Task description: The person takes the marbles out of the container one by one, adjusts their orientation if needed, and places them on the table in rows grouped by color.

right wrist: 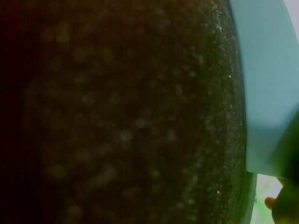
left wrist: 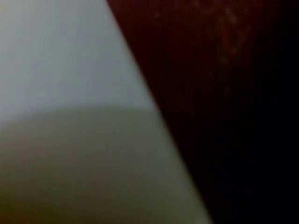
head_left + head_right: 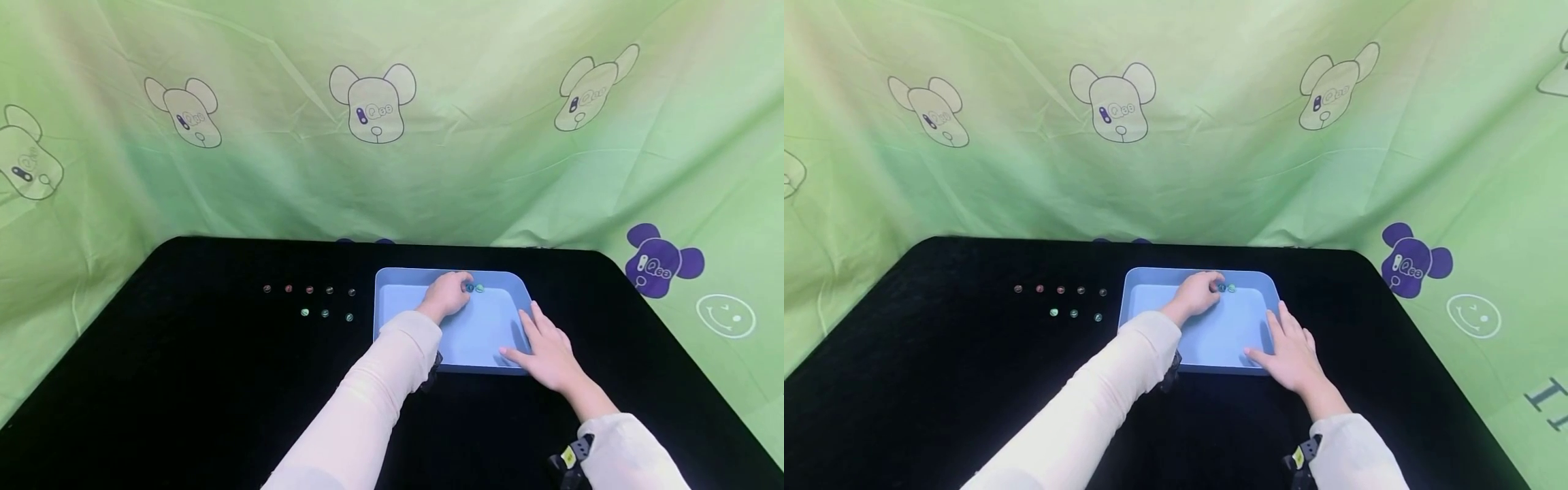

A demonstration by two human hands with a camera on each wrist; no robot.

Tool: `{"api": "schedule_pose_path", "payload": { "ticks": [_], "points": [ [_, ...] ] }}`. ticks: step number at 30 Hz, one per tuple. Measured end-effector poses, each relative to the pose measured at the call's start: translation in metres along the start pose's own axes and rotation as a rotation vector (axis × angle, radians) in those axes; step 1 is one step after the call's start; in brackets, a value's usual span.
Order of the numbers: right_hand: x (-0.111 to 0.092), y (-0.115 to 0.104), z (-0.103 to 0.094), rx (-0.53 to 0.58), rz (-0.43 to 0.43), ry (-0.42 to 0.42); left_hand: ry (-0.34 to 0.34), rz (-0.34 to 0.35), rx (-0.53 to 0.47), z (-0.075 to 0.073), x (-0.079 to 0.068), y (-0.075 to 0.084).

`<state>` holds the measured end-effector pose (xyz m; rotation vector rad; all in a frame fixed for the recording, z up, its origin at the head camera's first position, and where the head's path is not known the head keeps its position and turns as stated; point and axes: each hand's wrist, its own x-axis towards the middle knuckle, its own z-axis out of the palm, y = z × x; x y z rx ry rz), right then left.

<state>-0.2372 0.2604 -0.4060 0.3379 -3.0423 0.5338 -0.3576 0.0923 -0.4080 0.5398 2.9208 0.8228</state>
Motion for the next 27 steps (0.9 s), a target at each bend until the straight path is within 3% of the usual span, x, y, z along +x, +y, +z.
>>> {"api": "schedule_pose_path", "payload": {
  "ticks": [13,27],
  "points": [
    [0.0005,0.0016,0.0014,-0.01,-0.001,0.014,-0.06,0.012,0.191,0.001,-0.0032,0.0064],
    [0.0001,-0.0006,-0.0007,-0.007,0.005,0.012,-0.01,0.005,0.171,0.0052,-0.0004,0.0025]
  ]
}}
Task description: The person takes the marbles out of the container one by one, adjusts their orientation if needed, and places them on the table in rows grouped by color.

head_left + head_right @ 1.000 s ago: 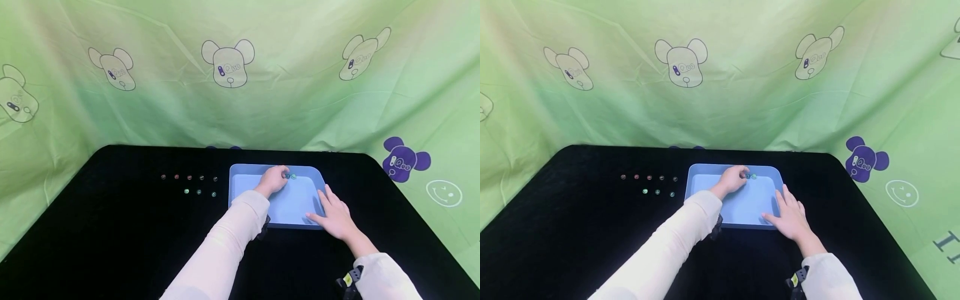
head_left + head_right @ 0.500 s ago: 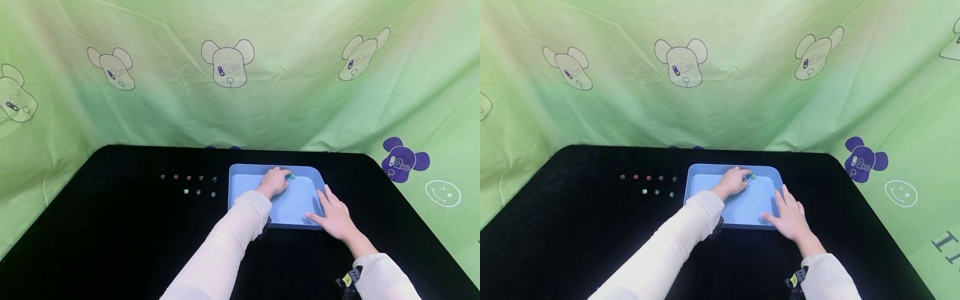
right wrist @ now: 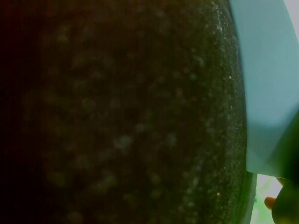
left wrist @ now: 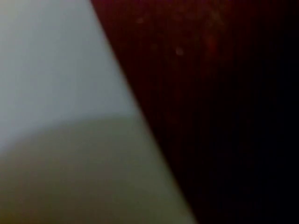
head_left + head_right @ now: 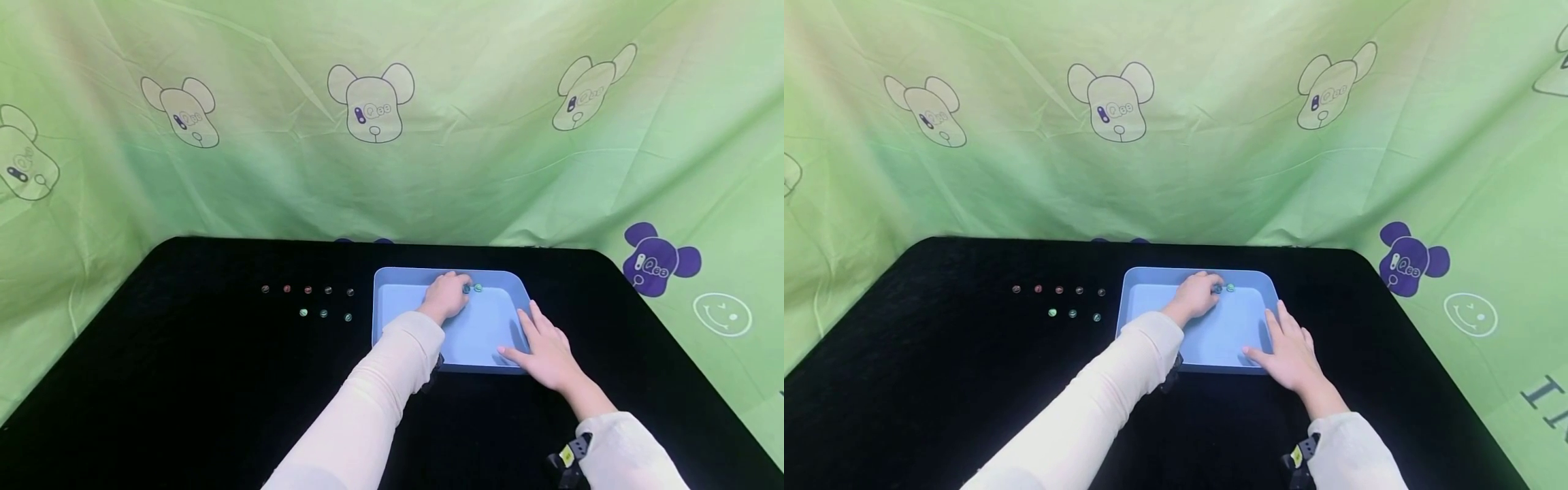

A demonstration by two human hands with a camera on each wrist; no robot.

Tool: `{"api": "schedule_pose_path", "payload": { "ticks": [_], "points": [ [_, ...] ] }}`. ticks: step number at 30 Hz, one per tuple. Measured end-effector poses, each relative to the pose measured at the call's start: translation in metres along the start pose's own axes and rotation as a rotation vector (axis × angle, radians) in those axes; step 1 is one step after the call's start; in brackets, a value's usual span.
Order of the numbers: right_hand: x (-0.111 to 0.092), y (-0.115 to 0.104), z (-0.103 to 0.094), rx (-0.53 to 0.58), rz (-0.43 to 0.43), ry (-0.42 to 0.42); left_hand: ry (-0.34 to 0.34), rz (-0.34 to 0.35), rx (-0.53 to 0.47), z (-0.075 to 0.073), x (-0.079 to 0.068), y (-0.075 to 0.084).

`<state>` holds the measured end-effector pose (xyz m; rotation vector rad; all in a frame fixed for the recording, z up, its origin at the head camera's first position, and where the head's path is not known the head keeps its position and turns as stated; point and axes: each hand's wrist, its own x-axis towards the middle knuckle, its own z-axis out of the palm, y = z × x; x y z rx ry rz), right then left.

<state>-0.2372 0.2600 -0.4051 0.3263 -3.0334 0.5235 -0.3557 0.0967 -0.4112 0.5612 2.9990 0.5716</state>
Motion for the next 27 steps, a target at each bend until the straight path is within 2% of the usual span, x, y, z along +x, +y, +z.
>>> {"api": "schedule_pose_path", "payload": {
  "ticks": [17,21,27],
  "points": [
    [0.0,0.0,0.001,0.009,0.001,0.001,-0.007,0.002,0.015,-0.002,0.0,-0.002],
    [0.001,0.0,0.0,0.007,0.001,0.001,-0.015,-0.007,-0.03,-0.007,-0.002,-0.004],
    [-0.001,0.001,0.001,0.007,-0.001,-0.007,-0.026,-0.051,-0.159,-0.013,-0.008,-0.003]
  ]
}}
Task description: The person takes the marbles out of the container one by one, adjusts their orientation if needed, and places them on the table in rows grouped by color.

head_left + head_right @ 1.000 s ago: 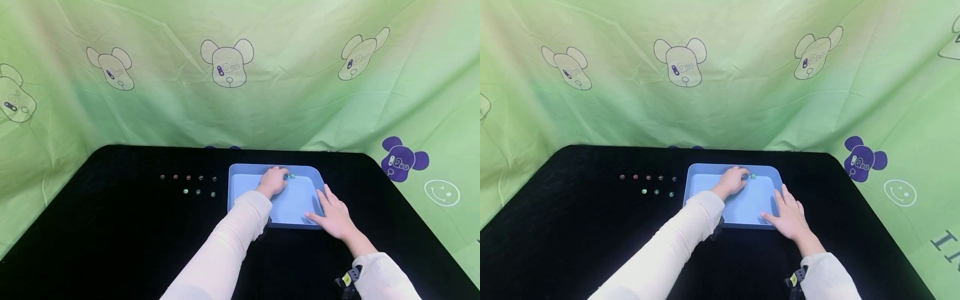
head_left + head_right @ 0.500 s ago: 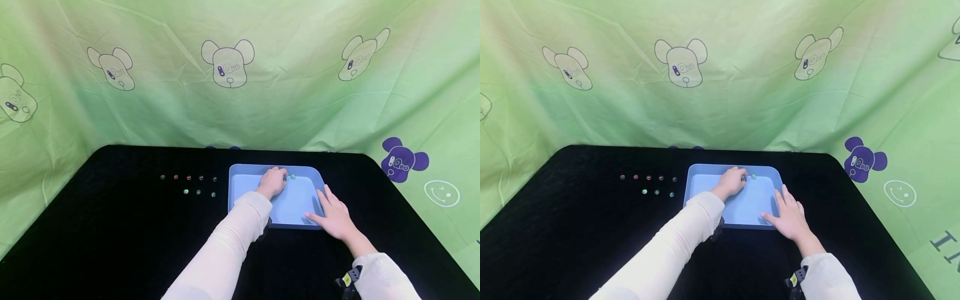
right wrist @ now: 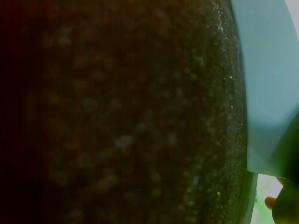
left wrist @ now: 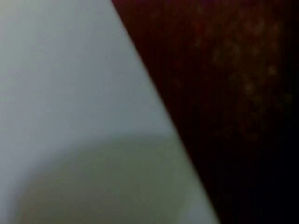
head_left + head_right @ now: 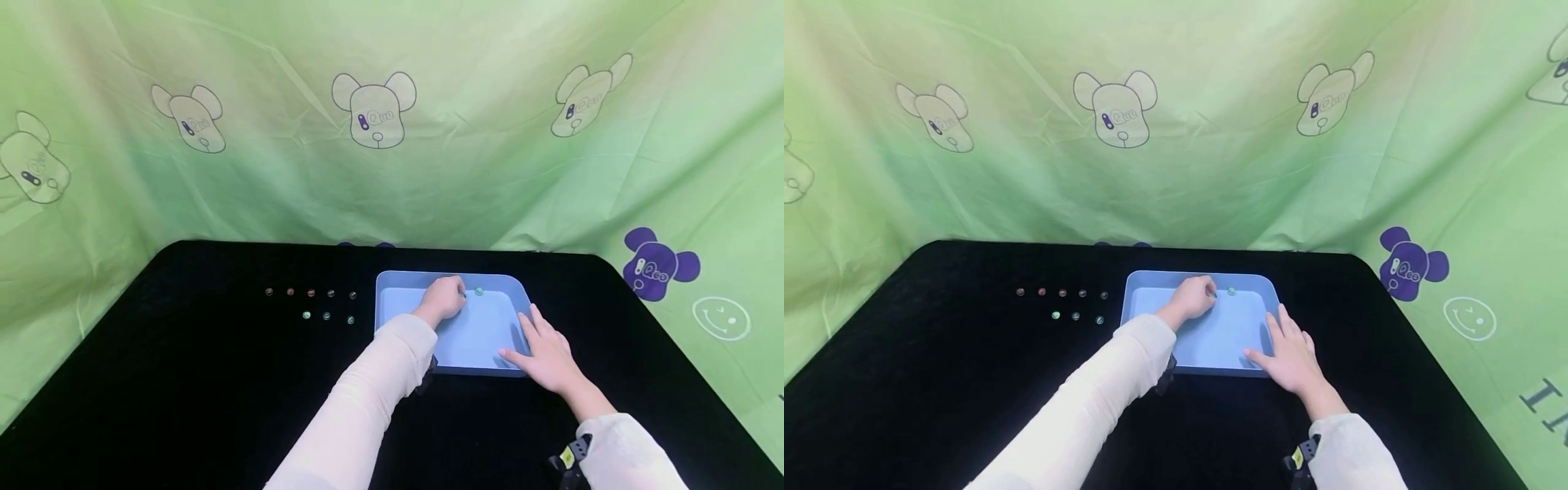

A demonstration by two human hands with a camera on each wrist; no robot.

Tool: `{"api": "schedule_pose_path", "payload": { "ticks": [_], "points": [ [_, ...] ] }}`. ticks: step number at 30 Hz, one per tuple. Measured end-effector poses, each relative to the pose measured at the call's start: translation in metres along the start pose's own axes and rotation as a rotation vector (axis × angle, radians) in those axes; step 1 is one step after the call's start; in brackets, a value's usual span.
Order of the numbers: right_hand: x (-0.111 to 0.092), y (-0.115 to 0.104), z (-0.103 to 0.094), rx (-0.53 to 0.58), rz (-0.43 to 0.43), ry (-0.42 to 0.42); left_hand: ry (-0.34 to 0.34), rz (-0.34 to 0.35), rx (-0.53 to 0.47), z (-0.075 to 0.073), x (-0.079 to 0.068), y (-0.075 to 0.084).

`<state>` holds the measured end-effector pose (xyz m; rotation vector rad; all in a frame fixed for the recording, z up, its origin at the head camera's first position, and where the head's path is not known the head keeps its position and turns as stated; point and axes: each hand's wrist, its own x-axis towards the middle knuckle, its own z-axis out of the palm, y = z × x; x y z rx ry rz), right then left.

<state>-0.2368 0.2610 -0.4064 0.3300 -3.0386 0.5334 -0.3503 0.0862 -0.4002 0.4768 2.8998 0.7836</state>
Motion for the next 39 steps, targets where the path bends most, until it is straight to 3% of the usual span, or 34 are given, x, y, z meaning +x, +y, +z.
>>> {"api": "schedule_pose_path", "payload": {
  "ticks": [8,15,24,39],
  "points": [
    [0.0,-0.001,-0.001,0.009,-0.007,0.004,0.056,-0.004,-0.311,-0.012,-0.013,0.0],
    [-0.002,-0.001,0.0,0.001,-0.004,0.011,0.043,0.017,-0.521,-0.024,-0.031,0.0],
    [-0.001,-0.001,-0.001,0.008,-0.017,0.016,0.042,0.059,-0.595,-0.045,-0.054,-0.007],
    [0.0,0.001,0.002,0.0,-0.038,0.036,0.003,0.15,-0.621,-0.059,-0.088,-0.03]
  ]
}}
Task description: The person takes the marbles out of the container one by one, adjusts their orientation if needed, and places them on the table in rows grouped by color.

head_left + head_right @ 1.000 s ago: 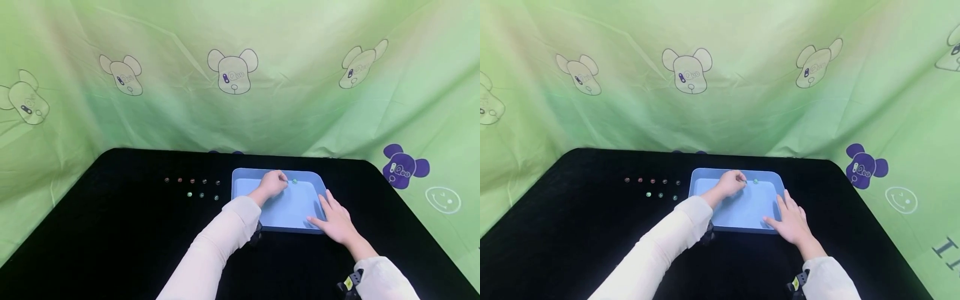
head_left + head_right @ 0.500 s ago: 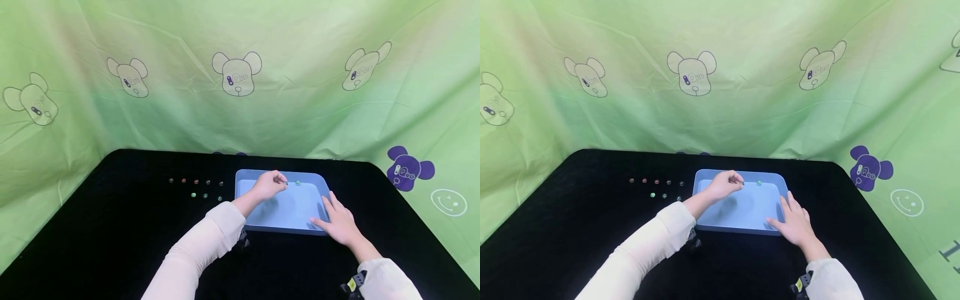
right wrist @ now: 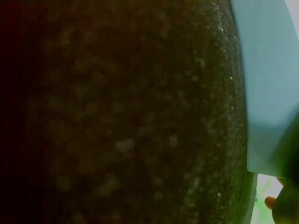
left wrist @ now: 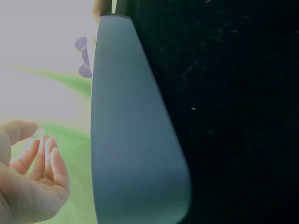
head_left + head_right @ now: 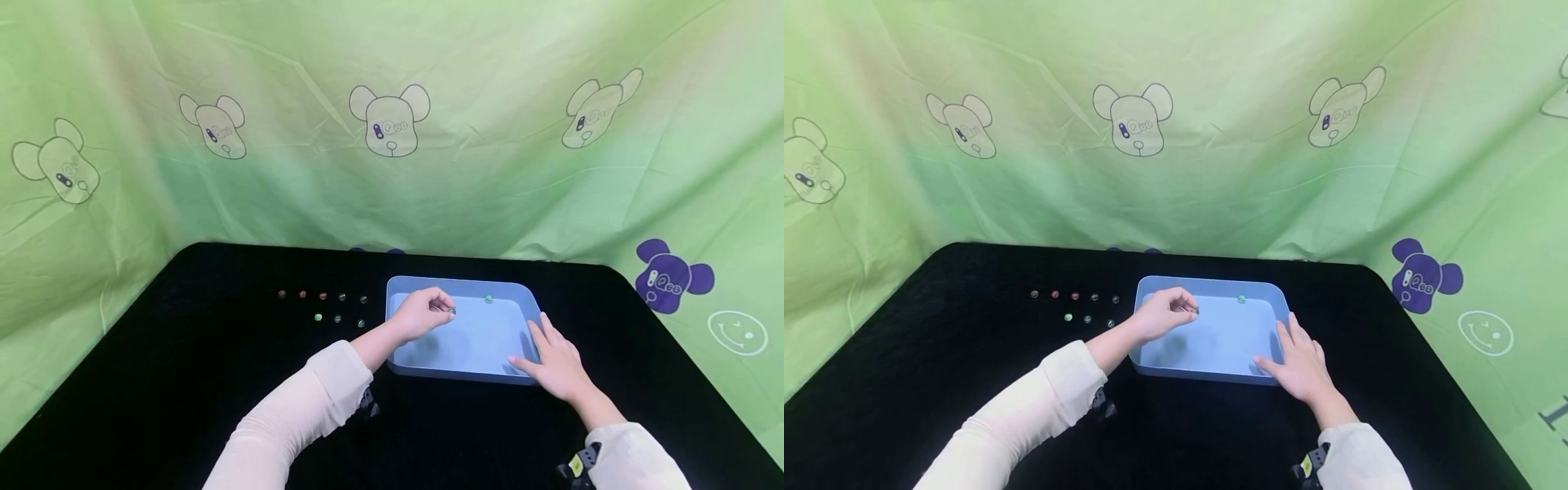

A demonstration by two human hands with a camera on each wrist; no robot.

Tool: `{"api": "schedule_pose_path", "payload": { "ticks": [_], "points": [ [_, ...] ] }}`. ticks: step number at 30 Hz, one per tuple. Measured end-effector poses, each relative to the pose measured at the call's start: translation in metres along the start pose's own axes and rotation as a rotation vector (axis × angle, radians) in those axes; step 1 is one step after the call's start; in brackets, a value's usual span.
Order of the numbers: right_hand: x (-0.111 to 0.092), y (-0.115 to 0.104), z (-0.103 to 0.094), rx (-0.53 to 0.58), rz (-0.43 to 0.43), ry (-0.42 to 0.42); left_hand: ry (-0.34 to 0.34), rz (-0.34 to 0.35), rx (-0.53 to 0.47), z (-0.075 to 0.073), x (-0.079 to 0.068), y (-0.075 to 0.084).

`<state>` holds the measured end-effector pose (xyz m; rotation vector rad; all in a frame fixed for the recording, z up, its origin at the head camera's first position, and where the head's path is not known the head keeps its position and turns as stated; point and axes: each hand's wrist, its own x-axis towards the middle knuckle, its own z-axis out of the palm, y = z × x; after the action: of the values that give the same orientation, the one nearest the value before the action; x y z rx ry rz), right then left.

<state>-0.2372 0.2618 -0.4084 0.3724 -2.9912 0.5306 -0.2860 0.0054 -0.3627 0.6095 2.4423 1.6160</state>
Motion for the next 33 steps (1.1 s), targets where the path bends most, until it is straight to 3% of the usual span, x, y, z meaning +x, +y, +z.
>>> {"api": "schedule_pose_path", "payload": {
  "ticks": [9,20,27,33],
  "points": [
    [0.0,0.002,0.002,0.01,-0.001,-0.003,-0.032,0.064,0.023,-0.011,-0.017,-0.009],
    [0.001,0.001,0.001,0.021,0.005,-0.011,-0.026,0.06,0.005,-0.03,-0.04,-0.017],
    [0.0,-0.001,0.0,0.031,0.011,-0.016,-0.027,0.047,-0.032,-0.042,-0.064,0.006],
    [-0.001,-0.002,0.0,0.029,0.011,-0.012,-0.013,0.048,-0.044,-0.049,-0.073,0.003]
  ]
}}
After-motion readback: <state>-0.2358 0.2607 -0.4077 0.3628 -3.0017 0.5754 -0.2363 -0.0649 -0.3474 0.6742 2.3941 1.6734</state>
